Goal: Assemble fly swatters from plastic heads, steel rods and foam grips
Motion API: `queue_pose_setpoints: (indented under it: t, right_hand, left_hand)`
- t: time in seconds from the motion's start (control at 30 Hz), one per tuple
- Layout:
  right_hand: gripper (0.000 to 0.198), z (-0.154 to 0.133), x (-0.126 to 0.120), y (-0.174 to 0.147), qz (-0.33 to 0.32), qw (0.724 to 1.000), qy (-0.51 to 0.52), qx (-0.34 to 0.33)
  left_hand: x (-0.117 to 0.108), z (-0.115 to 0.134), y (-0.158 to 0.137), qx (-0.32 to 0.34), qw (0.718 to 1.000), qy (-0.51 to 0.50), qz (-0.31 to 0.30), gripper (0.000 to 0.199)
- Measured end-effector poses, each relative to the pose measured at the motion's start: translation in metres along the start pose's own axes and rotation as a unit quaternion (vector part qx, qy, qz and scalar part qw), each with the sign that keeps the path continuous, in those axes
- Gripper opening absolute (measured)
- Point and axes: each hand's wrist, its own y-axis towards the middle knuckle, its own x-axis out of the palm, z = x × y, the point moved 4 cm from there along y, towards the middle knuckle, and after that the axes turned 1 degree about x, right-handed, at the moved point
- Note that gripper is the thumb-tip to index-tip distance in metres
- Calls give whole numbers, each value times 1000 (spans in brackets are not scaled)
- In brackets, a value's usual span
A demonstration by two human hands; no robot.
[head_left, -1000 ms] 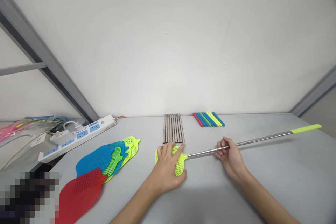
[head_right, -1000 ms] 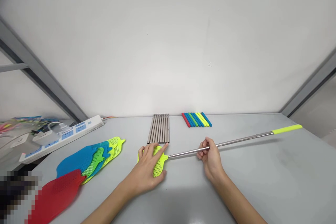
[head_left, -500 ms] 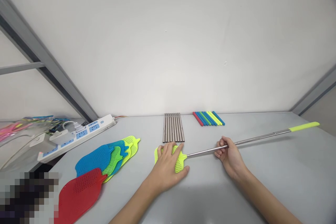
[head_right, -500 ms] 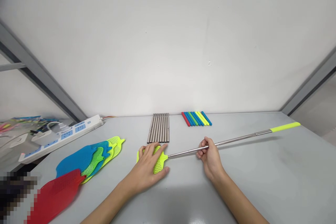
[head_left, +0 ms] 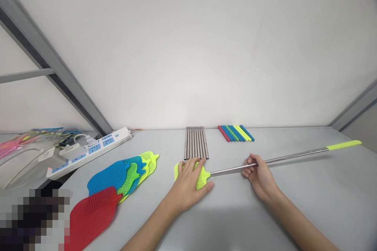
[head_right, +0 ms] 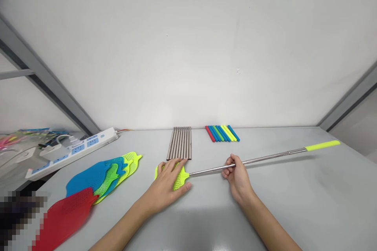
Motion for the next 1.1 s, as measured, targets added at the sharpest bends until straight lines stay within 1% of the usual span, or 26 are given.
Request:
queue_pose_setpoints:
  t: [0.2,0.4,0.73,0.87,0.97,1.1]
  right_hand:
    - [23,1,-1,1,21,1000,1,-7]
    - [23,1,0,0,17,1000,2,-7]
    - [22,0,-1,1,22,1000,0,-14]
    - [21,0,-1,-1,24,1000,5,-13]
    - [22,0,-1,-1,24,1000,9,-12]
    - [22,1,-2,0,26,1000,9,-12]
  left_hand:
    - [-2,2,-1,-2,1000,-2,-7,51]
    - [-4,4,-2,9,1000,3,-2,51]
    - [-2,1,0,-15,1000,-4,16,49]
    - [-4,2,-2,-14,1000,-9,24,46]
    - [-5,-2,0,-18,998,-10,51,38]
    - [-8,-18,11,-18,991,46,124,29]
